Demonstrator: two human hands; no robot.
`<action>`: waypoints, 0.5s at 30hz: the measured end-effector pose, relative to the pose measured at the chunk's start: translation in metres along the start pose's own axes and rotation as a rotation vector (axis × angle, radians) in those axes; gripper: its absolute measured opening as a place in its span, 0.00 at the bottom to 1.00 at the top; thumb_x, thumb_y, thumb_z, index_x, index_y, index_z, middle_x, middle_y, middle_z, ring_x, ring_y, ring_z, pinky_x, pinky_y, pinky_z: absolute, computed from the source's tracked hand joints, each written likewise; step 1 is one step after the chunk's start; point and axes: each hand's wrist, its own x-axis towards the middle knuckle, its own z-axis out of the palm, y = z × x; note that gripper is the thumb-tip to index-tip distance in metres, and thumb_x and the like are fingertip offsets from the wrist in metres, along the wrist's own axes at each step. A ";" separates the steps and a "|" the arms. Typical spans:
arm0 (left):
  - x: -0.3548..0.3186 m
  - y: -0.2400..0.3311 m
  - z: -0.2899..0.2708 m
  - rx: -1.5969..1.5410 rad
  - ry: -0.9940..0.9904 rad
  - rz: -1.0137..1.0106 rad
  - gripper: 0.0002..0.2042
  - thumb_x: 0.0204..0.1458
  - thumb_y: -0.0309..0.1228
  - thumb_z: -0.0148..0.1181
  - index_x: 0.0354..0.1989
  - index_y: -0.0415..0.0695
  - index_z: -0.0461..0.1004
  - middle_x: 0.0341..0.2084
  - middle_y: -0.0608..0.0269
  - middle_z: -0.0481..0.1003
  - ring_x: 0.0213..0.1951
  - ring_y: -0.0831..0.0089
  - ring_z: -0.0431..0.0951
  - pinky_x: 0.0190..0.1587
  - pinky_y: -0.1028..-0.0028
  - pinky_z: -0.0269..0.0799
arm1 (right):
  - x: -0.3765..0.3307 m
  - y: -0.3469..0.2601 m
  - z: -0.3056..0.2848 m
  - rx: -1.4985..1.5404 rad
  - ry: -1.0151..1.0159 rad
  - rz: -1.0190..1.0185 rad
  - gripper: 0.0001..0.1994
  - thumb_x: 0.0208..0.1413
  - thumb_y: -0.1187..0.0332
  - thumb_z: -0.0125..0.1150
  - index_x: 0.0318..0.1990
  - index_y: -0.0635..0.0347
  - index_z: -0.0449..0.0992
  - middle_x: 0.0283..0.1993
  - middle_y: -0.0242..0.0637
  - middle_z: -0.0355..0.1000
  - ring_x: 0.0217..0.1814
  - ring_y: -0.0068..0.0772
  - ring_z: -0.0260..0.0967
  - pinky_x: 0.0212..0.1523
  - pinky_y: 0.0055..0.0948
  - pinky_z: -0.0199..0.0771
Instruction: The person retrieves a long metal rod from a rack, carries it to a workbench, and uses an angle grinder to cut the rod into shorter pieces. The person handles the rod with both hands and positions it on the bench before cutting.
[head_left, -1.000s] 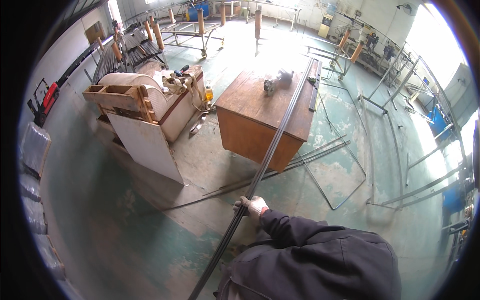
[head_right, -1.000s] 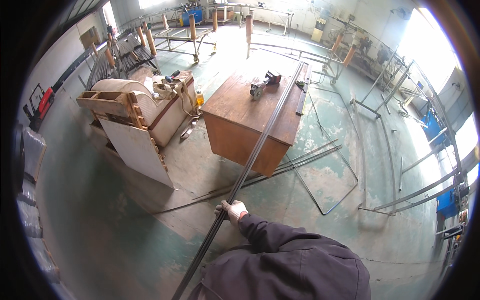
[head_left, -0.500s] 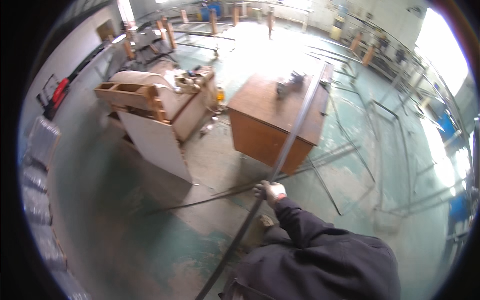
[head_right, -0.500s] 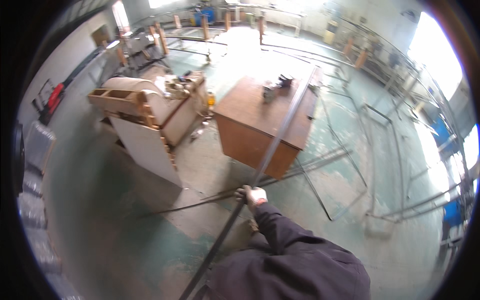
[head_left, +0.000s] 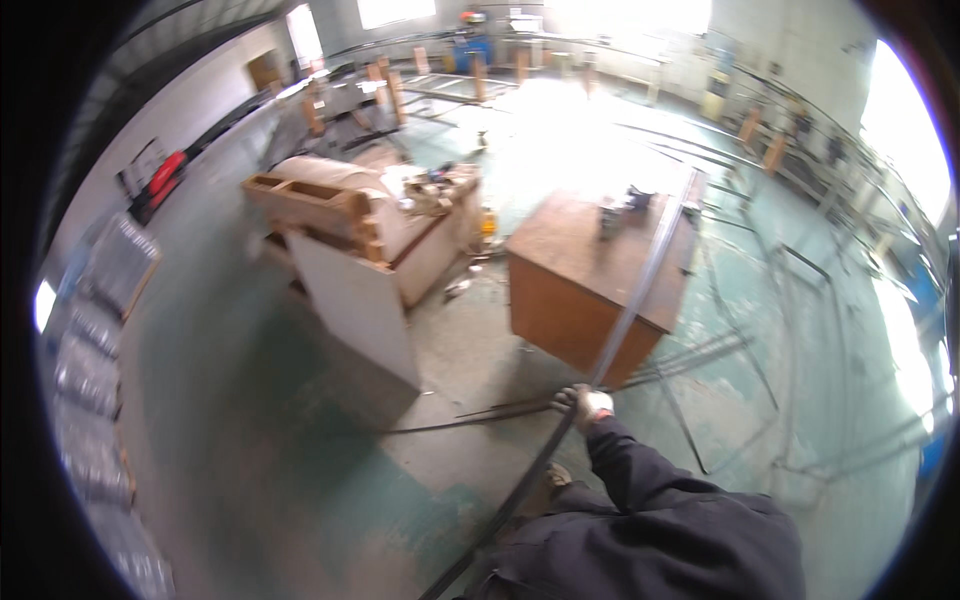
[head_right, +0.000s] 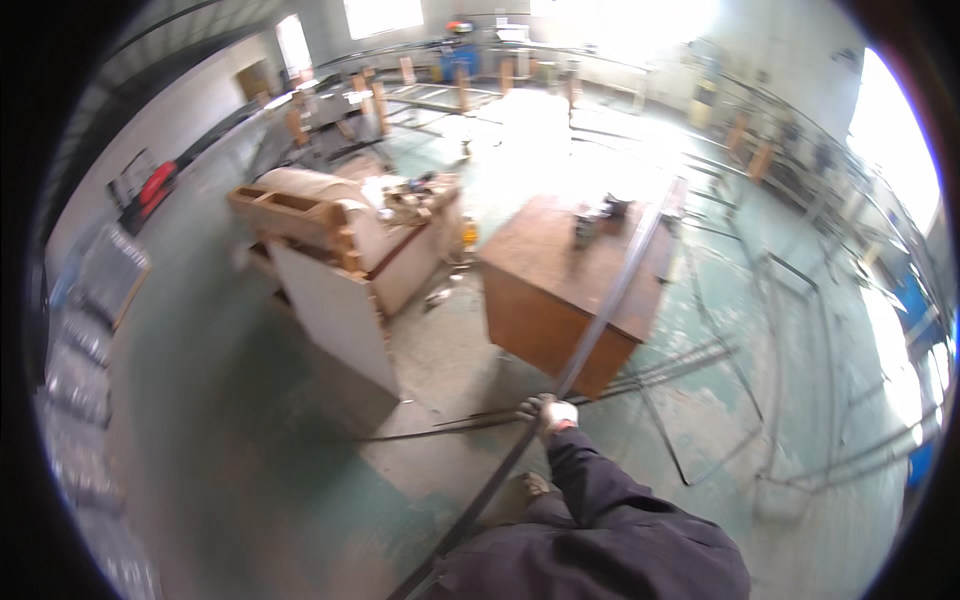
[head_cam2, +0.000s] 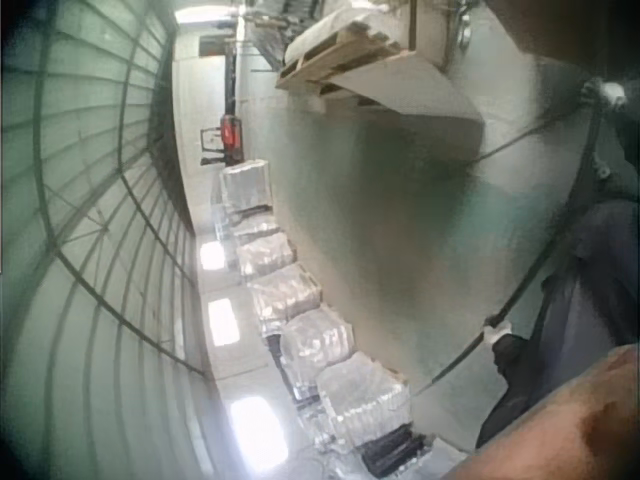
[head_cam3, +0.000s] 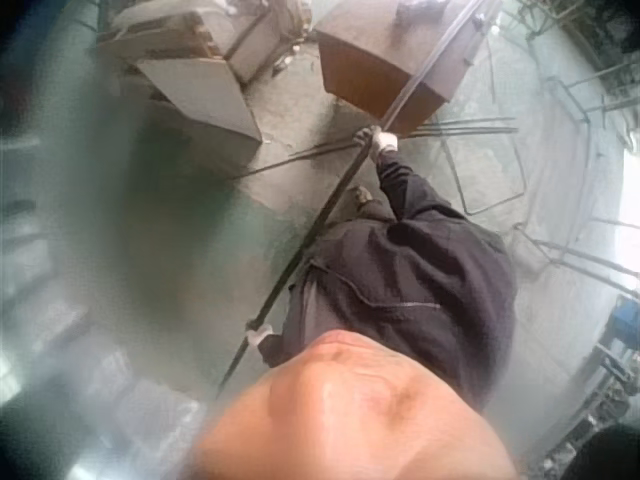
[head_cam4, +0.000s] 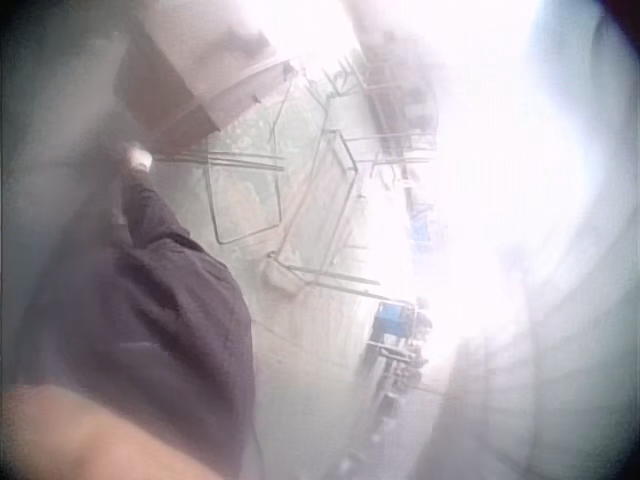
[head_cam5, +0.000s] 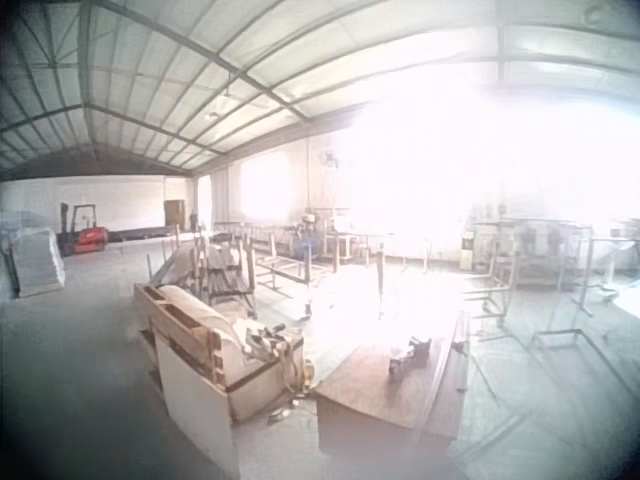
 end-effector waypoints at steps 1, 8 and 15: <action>0.007 0.007 0.007 0.053 -0.025 -0.019 0.14 0.70 0.32 0.61 0.60 0.41 0.82 0.53 0.61 0.84 0.55 0.68 0.80 0.63 0.66 0.72 | -0.003 -0.002 0.002 0.027 0.008 -0.006 0.15 0.86 0.54 0.41 0.60 0.56 0.65 0.44 0.44 0.73 0.44 0.54 0.79 0.52 0.63 0.91; 0.031 0.054 0.046 0.324 -0.135 0.078 0.15 0.68 0.34 0.63 0.59 0.42 0.83 0.52 0.58 0.85 0.55 0.64 0.81 0.62 0.63 0.74 | -0.024 -0.036 0.021 0.165 -0.069 -0.030 0.16 0.86 0.52 0.40 0.43 0.50 0.63 0.28 0.27 0.58 0.25 0.31 0.57 0.26 0.35 0.60; 0.033 0.090 0.058 0.516 -0.176 0.106 0.17 0.65 0.36 0.65 0.58 0.43 0.84 0.52 0.55 0.85 0.55 0.60 0.83 0.62 0.61 0.76 | -0.013 -0.055 0.031 -0.016 0.213 -0.052 0.20 0.85 0.46 0.42 0.39 0.45 0.68 0.24 0.22 0.61 0.18 0.29 0.56 0.21 0.35 0.58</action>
